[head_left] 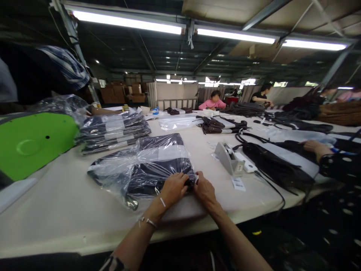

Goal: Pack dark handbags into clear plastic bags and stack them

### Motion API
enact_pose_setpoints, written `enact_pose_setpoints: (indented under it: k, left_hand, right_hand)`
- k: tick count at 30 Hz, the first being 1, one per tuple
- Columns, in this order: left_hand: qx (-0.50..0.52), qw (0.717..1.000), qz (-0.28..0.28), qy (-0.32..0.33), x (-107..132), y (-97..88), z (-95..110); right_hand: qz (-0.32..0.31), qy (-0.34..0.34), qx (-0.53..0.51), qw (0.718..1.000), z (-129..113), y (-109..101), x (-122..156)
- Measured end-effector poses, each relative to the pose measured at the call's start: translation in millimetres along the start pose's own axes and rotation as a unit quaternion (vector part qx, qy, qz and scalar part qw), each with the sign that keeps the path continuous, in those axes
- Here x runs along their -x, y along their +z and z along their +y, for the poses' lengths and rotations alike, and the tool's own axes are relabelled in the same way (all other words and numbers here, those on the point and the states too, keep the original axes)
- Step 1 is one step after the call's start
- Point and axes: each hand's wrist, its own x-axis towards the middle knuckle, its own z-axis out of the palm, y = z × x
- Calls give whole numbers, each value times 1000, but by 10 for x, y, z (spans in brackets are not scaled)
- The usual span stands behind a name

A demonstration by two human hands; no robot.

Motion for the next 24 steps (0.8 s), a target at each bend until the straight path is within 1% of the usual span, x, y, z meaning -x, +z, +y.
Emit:
enact_pose_setpoints:
  k: [4, 6, 7, 8, 9, 11, 14, 16, 18, 19, 21, 22, 23, 24]
  left_hand:
    - [-17, 1000, -2, 6, 66, 60, 4]
    - [-35, 999, 16, 6, 71, 109, 43]
    - [-44, 999, 26, 8, 66, 135, 66]
    - [-51, 998, 33, 11, 55, 161, 88]
    - [-57, 998, 37, 14, 39, 186, 105]
    - [-55, 998, 34, 22, -3, 227, 118]
    - [-26, 999, 21, 22, -77, 244, 72]
    - [-10, 1000, 22, 9, -123, 212, 14]
    - [-5, 999, 37, -7, -158, 139, -45]
    - [3, 999, 49, -17, -170, 93, -69]
    - [30, 995, 80, -42, -182, -4, -100]
    - [47, 993, 91, -54, -181, -47, -106]
    - [62, 991, 99, -62, -177, -82, -107]
    - [74, 990, 101, -62, -170, -107, -102]
  right_hand:
    - [36, -54, -4, 998, 20, 66, 13]
    - [41, -86, -52, 994, 72, 55, -11]
    - [27, -95, -88, 991, 103, 32, -28]
    - [4, -92, -129, 987, 136, 1, -43]
    - [-25, -74, -173, 982, 168, -38, -55]
    - [-81, 3, -268, 960, 224, -120, -55]
    - [-149, 133, -391, 898, 279, -217, 15]
    - [-182, 171, -450, 857, 287, -255, 95]
    - [-212, 173, -508, 817, 262, -272, 174]
    - [-231, 171, -539, 792, 237, -271, 203]
    - [-269, 164, -604, 732, 161, -243, 226]
    - [-276, 160, -635, 703, 114, -216, 220]
    - [-271, 158, -662, 680, 63, -180, 202]
    - [-256, 157, -684, 665, 13, -137, 175]
